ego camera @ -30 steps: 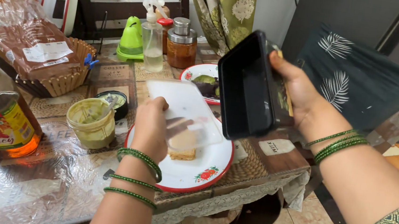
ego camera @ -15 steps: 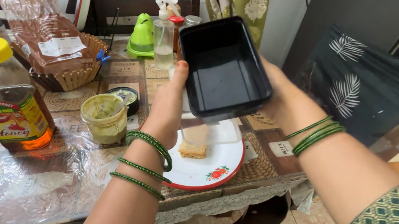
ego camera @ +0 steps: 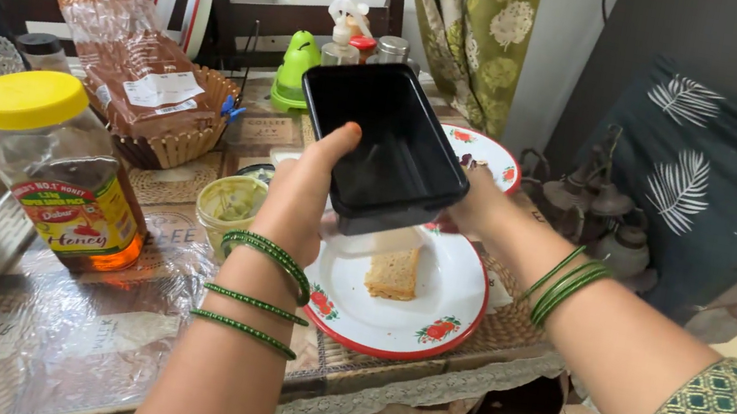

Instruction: Spreading a green paste onto a slice of bread and placing it into a plastic container.

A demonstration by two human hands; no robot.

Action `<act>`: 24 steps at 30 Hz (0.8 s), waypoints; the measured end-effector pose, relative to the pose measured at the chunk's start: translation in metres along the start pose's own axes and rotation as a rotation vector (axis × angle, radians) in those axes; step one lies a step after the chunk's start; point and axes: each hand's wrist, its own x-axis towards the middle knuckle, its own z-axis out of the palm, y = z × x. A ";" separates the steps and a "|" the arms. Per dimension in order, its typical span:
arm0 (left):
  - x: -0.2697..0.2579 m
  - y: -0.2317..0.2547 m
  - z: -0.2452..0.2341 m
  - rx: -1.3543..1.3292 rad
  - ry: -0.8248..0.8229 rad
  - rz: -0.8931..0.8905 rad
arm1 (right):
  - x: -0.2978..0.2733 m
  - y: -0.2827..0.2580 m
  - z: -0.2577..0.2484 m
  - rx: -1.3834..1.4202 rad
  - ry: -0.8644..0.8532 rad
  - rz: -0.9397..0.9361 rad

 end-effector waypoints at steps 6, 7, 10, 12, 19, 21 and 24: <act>-0.001 0.005 -0.003 0.046 0.024 0.007 | -0.014 0.046 0.045 -0.639 -0.147 -0.135; -0.003 0.004 -0.004 0.046 0.028 0.005 | -0.015 0.047 0.050 -0.638 -0.152 -0.135; -0.004 0.005 -0.006 0.052 0.012 0.023 | -0.014 0.049 0.059 -0.661 -0.020 -0.094; -0.003 0.004 -0.007 0.088 0.017 0.026 | -0.007 0.051 0.060 -0.828 -0.020 -0.288; -0.003 0.005 -0.012 0.079 0.028 0.048 | -0.016 0.036 0.069 -0.496 0.091 0.157; -0.005 0.006 -0.013 0.090 0.022 0.049 | -0.005 0.047 0.075 -0.390 0.161 0.203; 0.001 0.002 -0.018 0.129 0.057 0.053 | -0.001 0.047 0.077 -0.257 0.154 0.263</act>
